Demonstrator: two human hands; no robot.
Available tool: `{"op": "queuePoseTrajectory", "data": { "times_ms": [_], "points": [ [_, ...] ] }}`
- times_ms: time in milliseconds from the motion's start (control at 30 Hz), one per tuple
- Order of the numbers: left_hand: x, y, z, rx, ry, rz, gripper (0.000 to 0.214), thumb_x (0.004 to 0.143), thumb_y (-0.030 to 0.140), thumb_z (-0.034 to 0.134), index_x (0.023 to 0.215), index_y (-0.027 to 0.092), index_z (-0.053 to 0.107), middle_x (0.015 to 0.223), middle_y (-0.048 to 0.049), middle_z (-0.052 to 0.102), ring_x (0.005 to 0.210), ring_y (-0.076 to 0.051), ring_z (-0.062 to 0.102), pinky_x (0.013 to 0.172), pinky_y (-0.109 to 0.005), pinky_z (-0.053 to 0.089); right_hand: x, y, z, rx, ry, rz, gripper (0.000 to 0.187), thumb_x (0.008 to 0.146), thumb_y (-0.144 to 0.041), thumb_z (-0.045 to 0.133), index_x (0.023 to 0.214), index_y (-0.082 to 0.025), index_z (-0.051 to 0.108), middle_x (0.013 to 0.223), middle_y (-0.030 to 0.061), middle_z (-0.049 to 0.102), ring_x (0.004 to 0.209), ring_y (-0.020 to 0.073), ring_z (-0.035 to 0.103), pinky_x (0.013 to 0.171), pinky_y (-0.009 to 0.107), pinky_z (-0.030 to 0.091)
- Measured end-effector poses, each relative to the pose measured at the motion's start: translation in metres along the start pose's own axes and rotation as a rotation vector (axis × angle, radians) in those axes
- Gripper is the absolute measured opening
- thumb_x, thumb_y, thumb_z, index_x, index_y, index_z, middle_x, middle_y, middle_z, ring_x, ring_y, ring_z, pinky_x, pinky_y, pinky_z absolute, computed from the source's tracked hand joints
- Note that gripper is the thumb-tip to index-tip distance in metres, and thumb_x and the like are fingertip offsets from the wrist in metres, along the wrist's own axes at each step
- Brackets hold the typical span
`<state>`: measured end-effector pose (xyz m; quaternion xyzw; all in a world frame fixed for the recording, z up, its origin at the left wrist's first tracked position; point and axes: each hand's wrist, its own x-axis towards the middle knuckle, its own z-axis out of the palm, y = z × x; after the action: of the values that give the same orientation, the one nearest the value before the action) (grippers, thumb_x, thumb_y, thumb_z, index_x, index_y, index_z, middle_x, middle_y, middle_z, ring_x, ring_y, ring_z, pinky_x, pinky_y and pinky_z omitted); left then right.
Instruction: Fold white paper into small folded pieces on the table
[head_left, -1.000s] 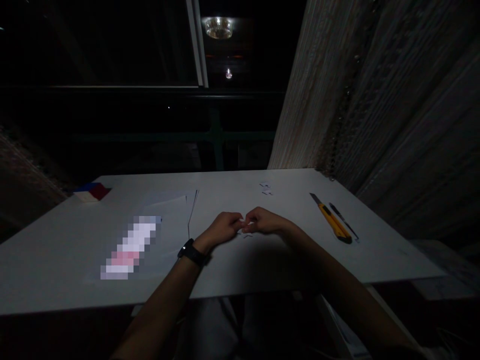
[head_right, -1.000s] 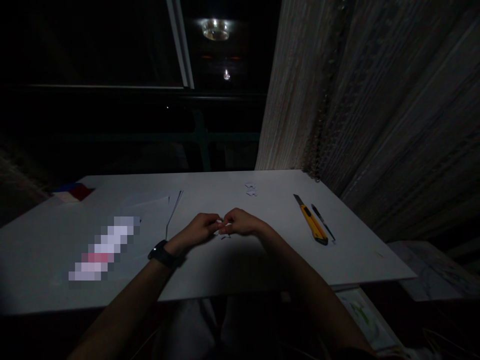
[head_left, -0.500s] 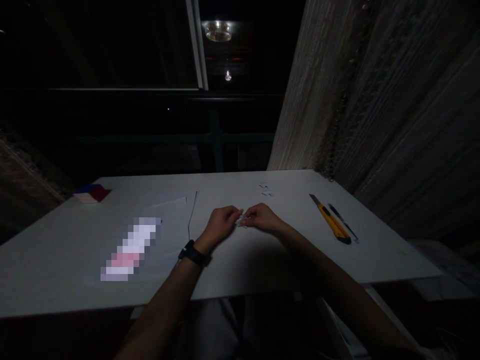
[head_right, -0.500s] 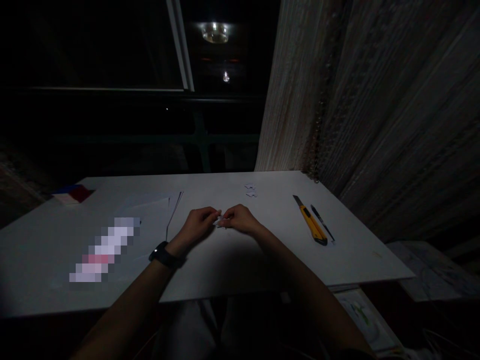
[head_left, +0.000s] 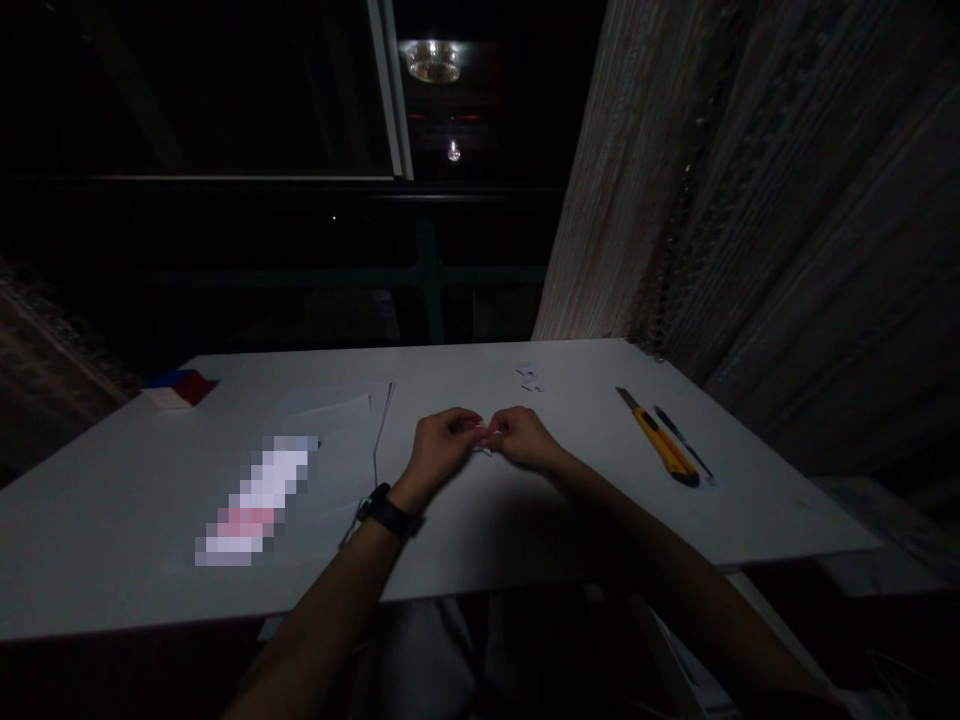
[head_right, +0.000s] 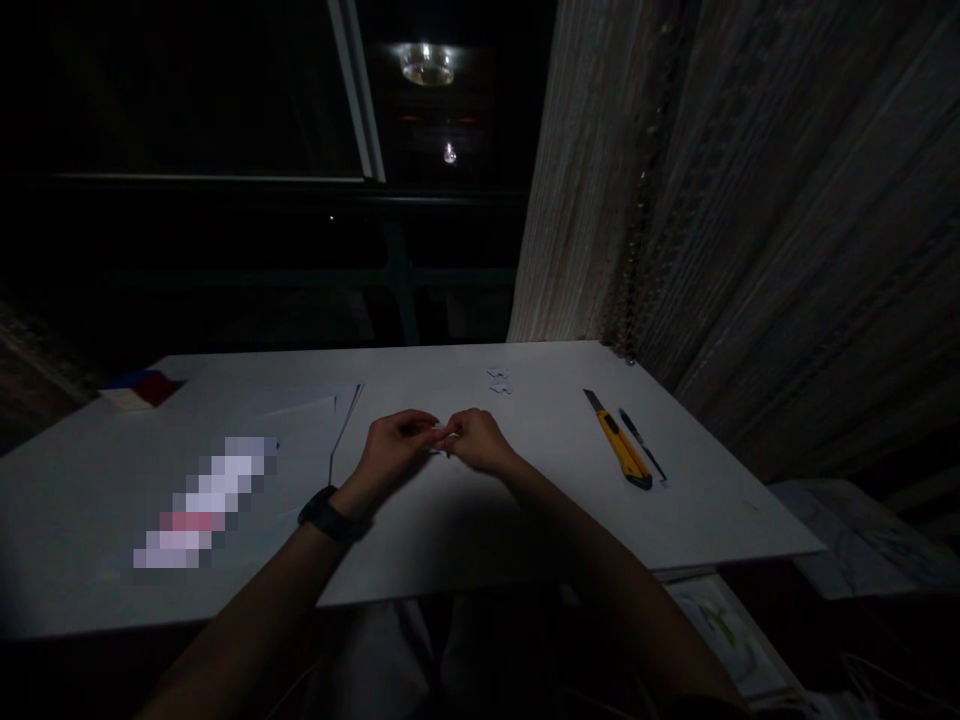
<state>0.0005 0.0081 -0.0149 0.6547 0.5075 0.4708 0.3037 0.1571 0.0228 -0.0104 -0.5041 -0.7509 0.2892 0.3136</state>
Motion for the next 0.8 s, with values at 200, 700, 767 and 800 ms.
{"op": "queuePoseTrajectory", "data": {
  "times_ms": [200,700,767,800],
  "points": [
    [-0.003,0.004,-0.004,0.044,-0.014,0.059,0.024,0.068,0.028,0.067,0.089,0.018,0.069,0.069,-0.0026,0.067,0.063,-0.015,0.062,0.061,-0.026,0.048,-0.002,0.000,0.001,0.027,-0.035,-0.081,0.020,0.063,-0.033,0.069,0.075,-0.017,0.069,0.063,0.0004,0.063,0.058,0.0123,0.053,0.054,0.022,0.036],
    [-0.005,0.010,-0.006,0.041,0.002,0.085,0.033,0.069,0.043,0.065,0.090,0.018,0.069,0.079,-0.0054,0.070,0.072,-0.018,0.064,0.066,-0.027,0.047,0.004,0.005,-0.002,0.400,0.061,0.012,0.017,0.055,-0.019,0.068,0.070,-0.013,0.063,0.051,-0.0038,0.055,0.047,0.0086,0.049,0.046,0.020,0.036],
    [-0.004,0.009,-0.007,0.113,-0.005,0.097,0.029,0.074,0.044,0.058,0.080,0.018,0.069,0.074,-0.0048,0.069,0.069,-0.017,0.063,0.063,-0.026,0.045,0.007,0.010,-0.001,0.464,0.043,0.026,0.021,0.053,-0.025,0.071,0.067,-0.013,0.061,0.053,-0.0027,0.056,0.048,0.0090,0.049,0.048,0.021,0.037],
    [-0.004,0.009,-0.007,0.159,-0.015,0.115,0.030,0.077,0.044,0.055,0.077,0.018,0.069,0.072,-0.0044,0.069,0.067,-0.017,0.062,0.062,-0.025,0.044,0.008,0.012,0.000,0.482,0.031,0.026,0.024,0.053,-0.028,0.072,0.067,-0.013,0.061,0.054,-0.0022,0.056,0.049,0.0092,0.050,0.049,0.021,0.038]
  ]
}}
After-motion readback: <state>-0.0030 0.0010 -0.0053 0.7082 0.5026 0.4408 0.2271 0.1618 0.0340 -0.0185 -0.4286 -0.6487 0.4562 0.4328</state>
